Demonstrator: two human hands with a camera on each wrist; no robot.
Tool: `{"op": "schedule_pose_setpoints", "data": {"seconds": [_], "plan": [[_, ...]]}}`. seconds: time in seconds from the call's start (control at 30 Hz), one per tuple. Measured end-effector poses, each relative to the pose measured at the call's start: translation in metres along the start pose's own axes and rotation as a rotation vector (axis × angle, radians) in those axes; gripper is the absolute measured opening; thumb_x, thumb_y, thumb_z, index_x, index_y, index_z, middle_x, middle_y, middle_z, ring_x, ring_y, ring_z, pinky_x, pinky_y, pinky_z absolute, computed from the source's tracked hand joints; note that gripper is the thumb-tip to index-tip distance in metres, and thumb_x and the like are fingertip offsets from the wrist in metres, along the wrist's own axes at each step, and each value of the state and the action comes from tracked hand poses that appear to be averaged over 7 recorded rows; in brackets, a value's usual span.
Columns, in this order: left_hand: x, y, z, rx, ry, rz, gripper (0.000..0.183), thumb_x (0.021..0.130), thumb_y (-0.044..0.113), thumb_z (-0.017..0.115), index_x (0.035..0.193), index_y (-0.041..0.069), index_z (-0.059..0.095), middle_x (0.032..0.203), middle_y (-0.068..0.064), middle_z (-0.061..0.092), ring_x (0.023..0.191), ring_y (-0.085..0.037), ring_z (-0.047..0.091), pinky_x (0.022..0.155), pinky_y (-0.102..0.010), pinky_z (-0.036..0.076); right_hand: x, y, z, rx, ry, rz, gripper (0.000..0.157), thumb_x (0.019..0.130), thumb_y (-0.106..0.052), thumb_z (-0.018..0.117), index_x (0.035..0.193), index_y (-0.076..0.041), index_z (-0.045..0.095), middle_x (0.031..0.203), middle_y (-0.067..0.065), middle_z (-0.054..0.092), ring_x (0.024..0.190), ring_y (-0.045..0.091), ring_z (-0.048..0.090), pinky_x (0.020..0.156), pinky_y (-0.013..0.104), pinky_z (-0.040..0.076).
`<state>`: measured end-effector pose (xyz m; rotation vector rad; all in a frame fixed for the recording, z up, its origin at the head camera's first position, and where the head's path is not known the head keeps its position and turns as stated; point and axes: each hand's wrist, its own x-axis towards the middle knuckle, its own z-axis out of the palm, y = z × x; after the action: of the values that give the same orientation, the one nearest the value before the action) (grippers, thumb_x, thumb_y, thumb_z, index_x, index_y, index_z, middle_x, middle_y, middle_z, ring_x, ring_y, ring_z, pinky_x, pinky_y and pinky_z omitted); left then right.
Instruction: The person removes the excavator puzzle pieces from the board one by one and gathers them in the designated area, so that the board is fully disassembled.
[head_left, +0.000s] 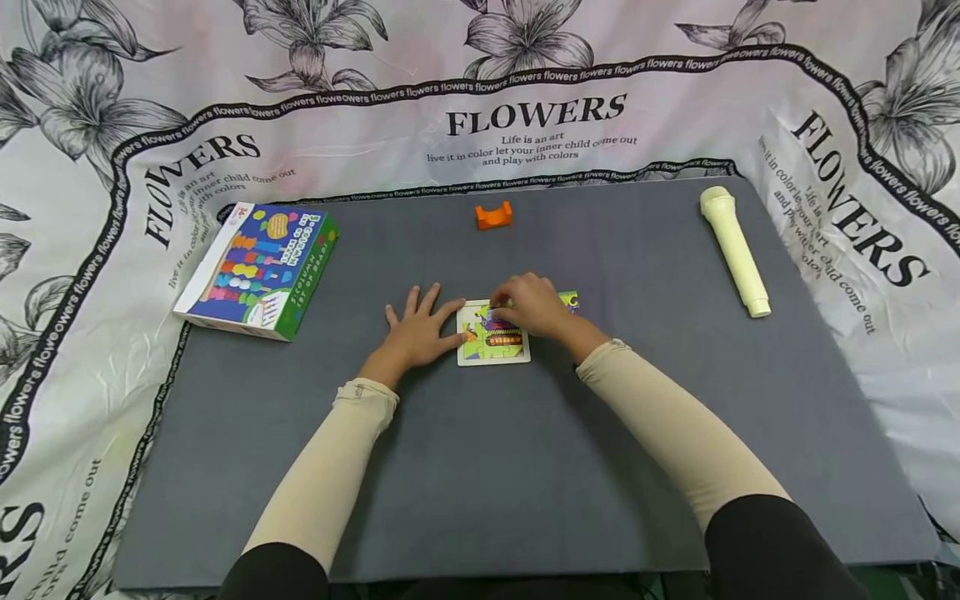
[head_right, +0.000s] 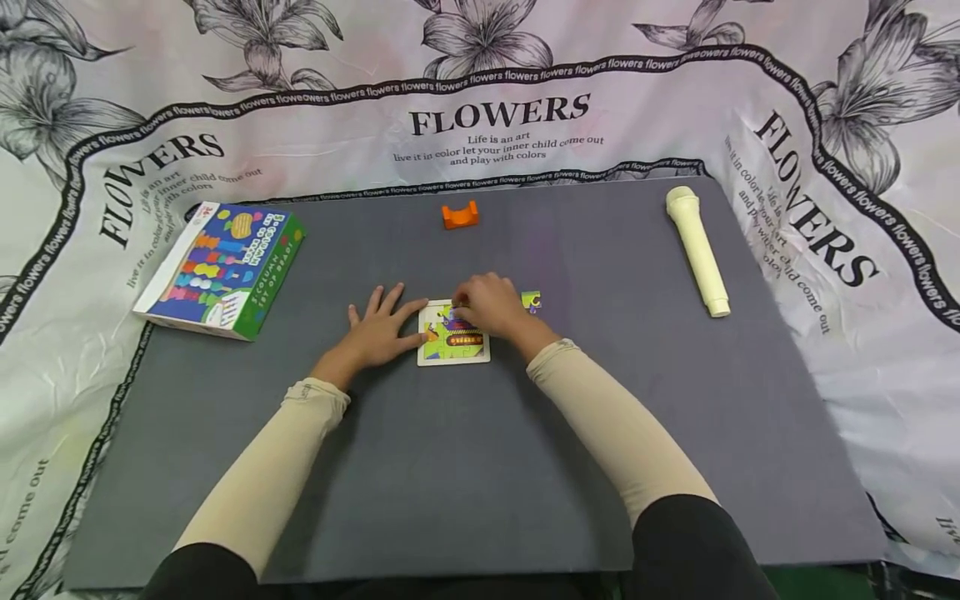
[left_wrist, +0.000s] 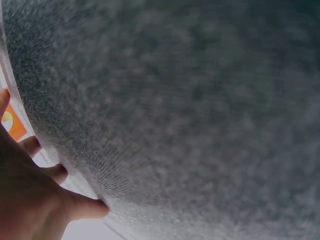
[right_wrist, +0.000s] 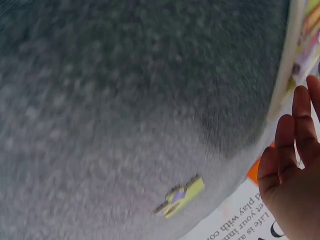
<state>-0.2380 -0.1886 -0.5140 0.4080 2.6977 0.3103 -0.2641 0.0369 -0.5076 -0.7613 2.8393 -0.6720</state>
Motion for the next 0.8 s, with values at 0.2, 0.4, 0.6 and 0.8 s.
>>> {"op": "schedule_pose_setpoints", "data": {"seconds": [0.2, 0.4, 0.6, 0.8], "plan": [[0.000, 0.001, 0.004, 0.011, 0.014, -0.006, 0.068, 0.094, 0.065, 0.042, 0.154, 0.038, 0.023, 0.164, -0.006, 0.001, 0.149, -0.037, -0.008, 0.106, -0.075, 0.000, 0.003, 0.002, 0.009, -0.061, 0.056, -0.008, 0.019, 0.090, -0.028, 0.071, 0.102, -0.014, 0.076, 0.099, 0.003, 0.071, 0.092, 0.024, 0.063, 0.080, 0.046, 0.049], [-0.001, 0.003, 0.004, 0.022, 0.030, -0.010, 0.068, 0.094, 0.064, 0.043, 0.154, 0.038, 0.024, 0.164, -0.007, 0.003, 0.149, -0.038, -0.007, 0.107, -0.074, 0.000, 0.003, 0.001, 0.012, -0.107, 0.081, 0.007, 0.018, 0.090, -0.030, 0.070, 0.102, -0.018, 0.077, 0.101, 0.000, 0.071, 0.093, 0.025, 0.059, 0.082, 0.046, 0.045], [0.000, 0.004, 0.005, 0.020, 0.030, -0.007, 0.068, 0.094, 0.065, 0.043, 0.154, 0.038, 0.025, 0.164, -0.008, 0.003, 0.149, -0.038, -0.006, 0.107, -0.075, 0.001, 0.003, 0.001, 0.012, -0.105, 0.071, 0.011, 0.018, 0.090, -0.029, 0.070, 0.104, -0.018, 0.076, 0.102, 0.001, 0.071, 0.095, 0.026, 0.060, 0.082, 0.046, 0.046], [-0.001, 0.003, 0.006, 0.030, 0.026, -0.008, 0.068, 0.094, 0.064, 0.043, 0.154, 0.037, 0.025, 0.164, -0.009, 0.003, 0.149, -0.039, -0.006, 0.106, -0.075, 0.001, 0.004, 0.000, 0.012, -0.073, 0.004, -0.035, 0.015, 0.092, -0.024, 0.068, 0.104, -0.018, 0.076, 0.102, 0.002, 0.069, 0.098, 0.026, 0.059, 0.086, 0.048, 0.046]]}}
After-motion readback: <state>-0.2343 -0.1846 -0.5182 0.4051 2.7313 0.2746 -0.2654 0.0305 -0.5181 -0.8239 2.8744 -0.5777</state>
